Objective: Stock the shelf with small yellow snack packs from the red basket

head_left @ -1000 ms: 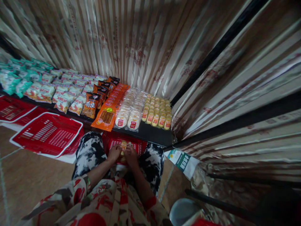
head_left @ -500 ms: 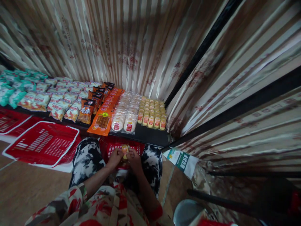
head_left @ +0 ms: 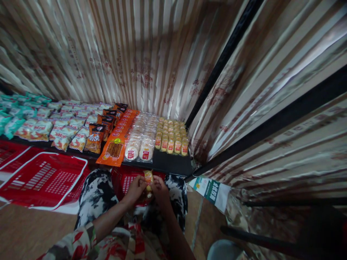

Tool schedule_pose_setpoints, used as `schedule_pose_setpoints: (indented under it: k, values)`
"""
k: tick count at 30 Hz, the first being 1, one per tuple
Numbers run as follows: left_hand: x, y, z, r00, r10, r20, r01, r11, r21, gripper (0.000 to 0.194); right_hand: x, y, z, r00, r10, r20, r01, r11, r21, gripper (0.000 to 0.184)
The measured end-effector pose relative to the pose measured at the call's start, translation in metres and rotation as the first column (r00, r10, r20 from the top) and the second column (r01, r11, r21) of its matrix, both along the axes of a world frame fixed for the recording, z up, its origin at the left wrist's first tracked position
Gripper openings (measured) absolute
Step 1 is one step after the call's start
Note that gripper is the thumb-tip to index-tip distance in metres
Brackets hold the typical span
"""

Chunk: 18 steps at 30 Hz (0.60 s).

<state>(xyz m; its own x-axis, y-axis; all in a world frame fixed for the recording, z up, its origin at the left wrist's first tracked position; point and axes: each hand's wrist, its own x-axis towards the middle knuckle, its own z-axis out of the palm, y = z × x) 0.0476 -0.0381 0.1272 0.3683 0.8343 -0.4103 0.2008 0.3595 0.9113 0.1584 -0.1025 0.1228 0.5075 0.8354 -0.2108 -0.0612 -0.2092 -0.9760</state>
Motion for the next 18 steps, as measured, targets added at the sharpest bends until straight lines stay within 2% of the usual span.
schedule_pose_setpoints:
  k: [7, 11, 14, 18]
  values:
    - [0.021, 0.012, 0.028, 0.996, -0.081, 0.022, 0.078, 0.991, 0.107, 0.007, 0.021, 0.005, 0.002, 0.991, -0.061, 0.121, 0.055, 0.997, 0.046, 0.037]
    - [0.036, 0.019, 0.042, 0.997, -0.083, -0.012, 0.083, 0.989, 0.125, 0.010, 0.033, 0.012, 0.010, 0.974, -0.063, 0.216, 0.054, 0.997, 0.047, 0.037]
    - [0.045, 0.022, 0.046, 0.996, -0.089, 0.017, 0.086, 0.986, 0.144, 0.017, 0.043, 0.019, 0.016, 0.960, -0.060, 0.274, 0.046, 0.997, 0.059, 0.035]
    - [0.053, 0.027, 0.044, 0.995, -0.083, 0.054, 0.068, 0.969, 0.238, 0.020, 0.052, 0.031, 0.017, 0.938, -0.079, 0.338, 0.052, 0.995, 0.089, 0.034]
